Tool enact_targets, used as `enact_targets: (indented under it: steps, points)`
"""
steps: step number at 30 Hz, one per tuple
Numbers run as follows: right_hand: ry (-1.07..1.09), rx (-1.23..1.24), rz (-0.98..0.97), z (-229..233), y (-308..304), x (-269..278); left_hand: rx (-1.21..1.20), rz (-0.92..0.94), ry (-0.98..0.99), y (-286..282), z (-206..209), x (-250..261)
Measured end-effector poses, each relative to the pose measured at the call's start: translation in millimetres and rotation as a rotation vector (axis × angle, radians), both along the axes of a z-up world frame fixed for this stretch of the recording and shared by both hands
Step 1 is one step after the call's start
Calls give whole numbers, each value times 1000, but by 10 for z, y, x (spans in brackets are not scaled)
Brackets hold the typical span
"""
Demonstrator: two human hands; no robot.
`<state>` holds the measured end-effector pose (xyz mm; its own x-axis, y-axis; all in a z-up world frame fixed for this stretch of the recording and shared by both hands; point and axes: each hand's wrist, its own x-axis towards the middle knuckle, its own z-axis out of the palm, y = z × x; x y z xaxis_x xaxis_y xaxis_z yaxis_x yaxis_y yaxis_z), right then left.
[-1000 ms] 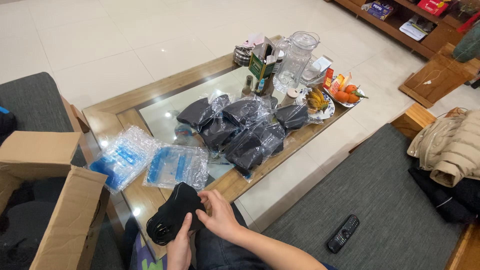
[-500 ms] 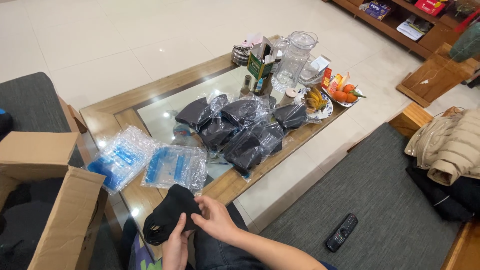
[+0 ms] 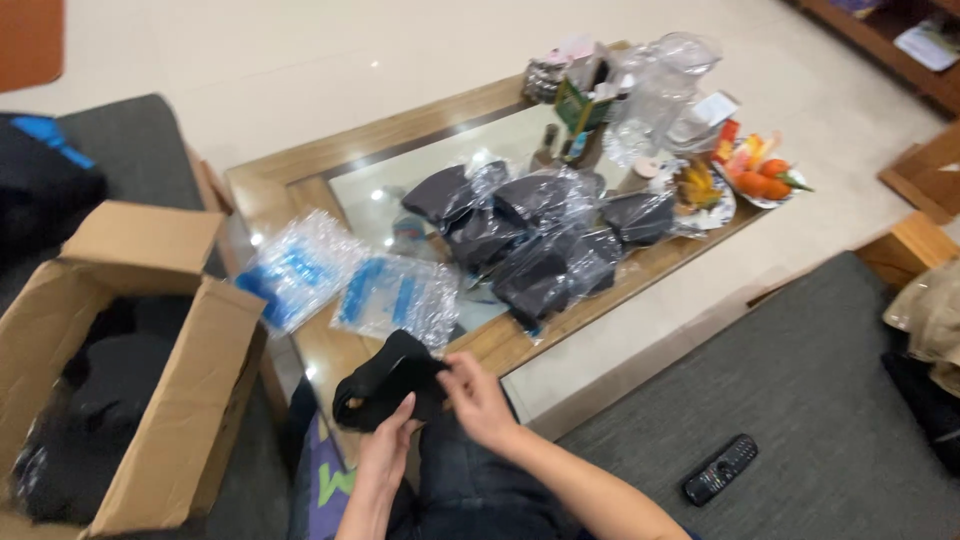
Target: Packing black face masks from a coffee table into a cardboard box
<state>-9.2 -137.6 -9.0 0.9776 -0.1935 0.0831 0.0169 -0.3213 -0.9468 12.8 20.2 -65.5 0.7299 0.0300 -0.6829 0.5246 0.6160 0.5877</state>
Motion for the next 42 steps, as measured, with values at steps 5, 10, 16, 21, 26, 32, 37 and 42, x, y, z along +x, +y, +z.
enact_targets:
  steps: [5, 10, 16, 21, 26, 32, 37, 42]
  points:
    - [93, 322, -188, -217, -170, 159, -25, 175, -20, 207, -343, 110]
    - [276, 408, -330, -314, -420, 259, -34, 310, 3, 275, 144, 149]
    - [567, -399, -296, -145, -565, 233, -1, 292, 62, 248, 147, 127]
    - [-4, -950, -162, -127, -473, 312, -22, 346, 36, 282, 221, 130]
    - [-87, -910, 104, -140, -23, 802, -8, 396, -10, 329, 165, 147]
    - [-156, -1228, 218, -881, 446, 1458, -9, 463, -52, 462, 248, 177]
    - [-189, -1355, 275, -1226, 454, 1635, 1, 449, -35, 520, 221, 174]
    - [32, -653, -119, -637, 236, 1416, 6, 441, -2, 472, 101, 166]
